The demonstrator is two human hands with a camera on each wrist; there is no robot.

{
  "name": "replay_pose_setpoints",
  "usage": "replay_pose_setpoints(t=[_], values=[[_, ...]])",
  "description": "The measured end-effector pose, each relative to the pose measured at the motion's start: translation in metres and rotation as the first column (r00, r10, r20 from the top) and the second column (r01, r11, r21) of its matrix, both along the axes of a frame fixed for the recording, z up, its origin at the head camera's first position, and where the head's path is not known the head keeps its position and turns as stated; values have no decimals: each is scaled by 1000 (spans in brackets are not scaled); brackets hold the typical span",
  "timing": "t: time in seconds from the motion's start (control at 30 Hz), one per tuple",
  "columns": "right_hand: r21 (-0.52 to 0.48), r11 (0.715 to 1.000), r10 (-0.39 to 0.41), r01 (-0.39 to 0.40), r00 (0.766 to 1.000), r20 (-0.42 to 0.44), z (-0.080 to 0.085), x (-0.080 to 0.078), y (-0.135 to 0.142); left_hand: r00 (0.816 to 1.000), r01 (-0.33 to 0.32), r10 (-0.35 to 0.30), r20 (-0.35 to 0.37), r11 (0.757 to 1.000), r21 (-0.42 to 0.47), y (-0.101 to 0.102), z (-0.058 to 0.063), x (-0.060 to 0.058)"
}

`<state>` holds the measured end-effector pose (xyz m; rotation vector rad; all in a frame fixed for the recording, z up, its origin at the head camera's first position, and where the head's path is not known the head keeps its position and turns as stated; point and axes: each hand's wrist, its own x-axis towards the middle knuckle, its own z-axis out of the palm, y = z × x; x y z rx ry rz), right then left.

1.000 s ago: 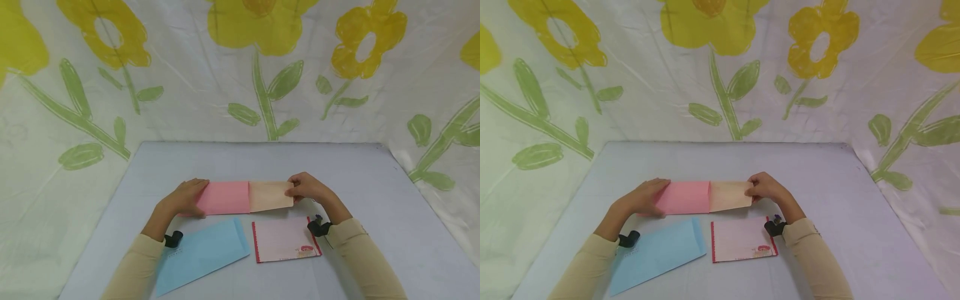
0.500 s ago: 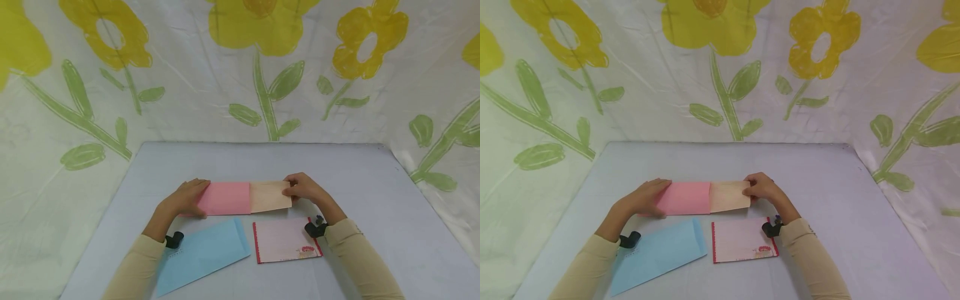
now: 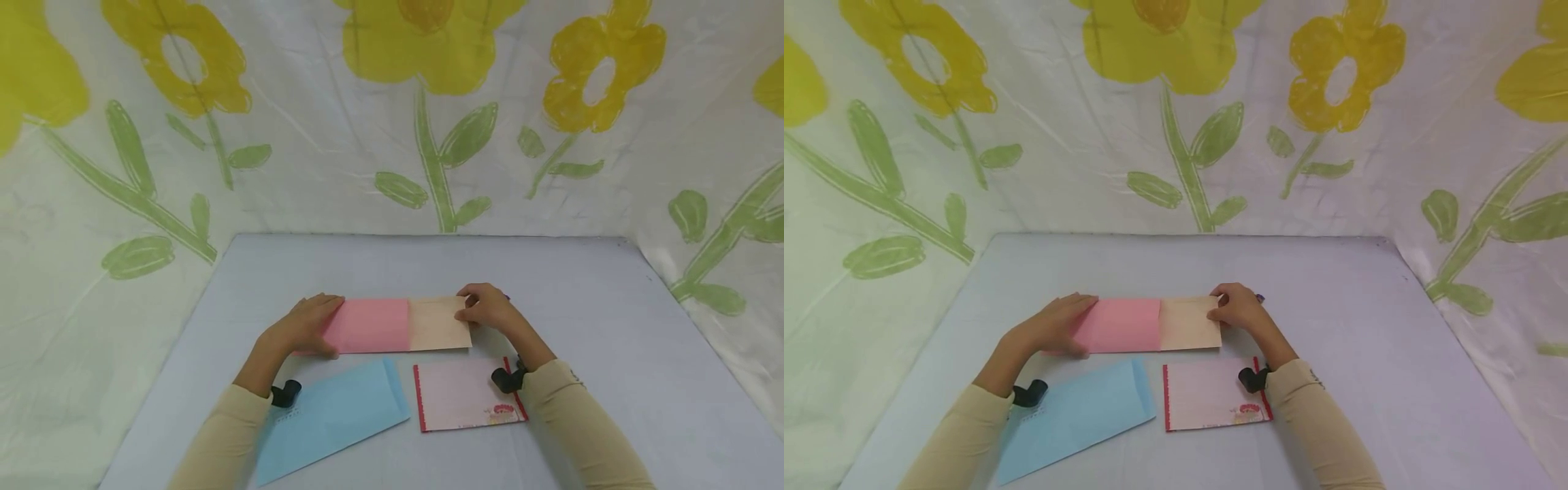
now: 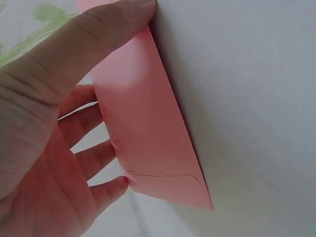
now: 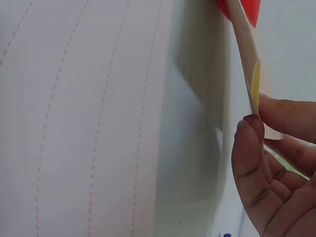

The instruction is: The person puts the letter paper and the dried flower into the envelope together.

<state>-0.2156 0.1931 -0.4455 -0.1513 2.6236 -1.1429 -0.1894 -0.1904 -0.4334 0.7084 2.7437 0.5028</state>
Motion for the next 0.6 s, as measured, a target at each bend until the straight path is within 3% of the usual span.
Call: replay_pose_setpoints(t=[0.33,0.6], values=[[-70,997,-23,25,999,35,-2,1,-4,1000,-2,2,2,1000,-5,0,-2,-2],[-95,996,4,-1,999,32,-4,3,-11,1000,-16,16,15,1000,-3,-1,-5,-3]])
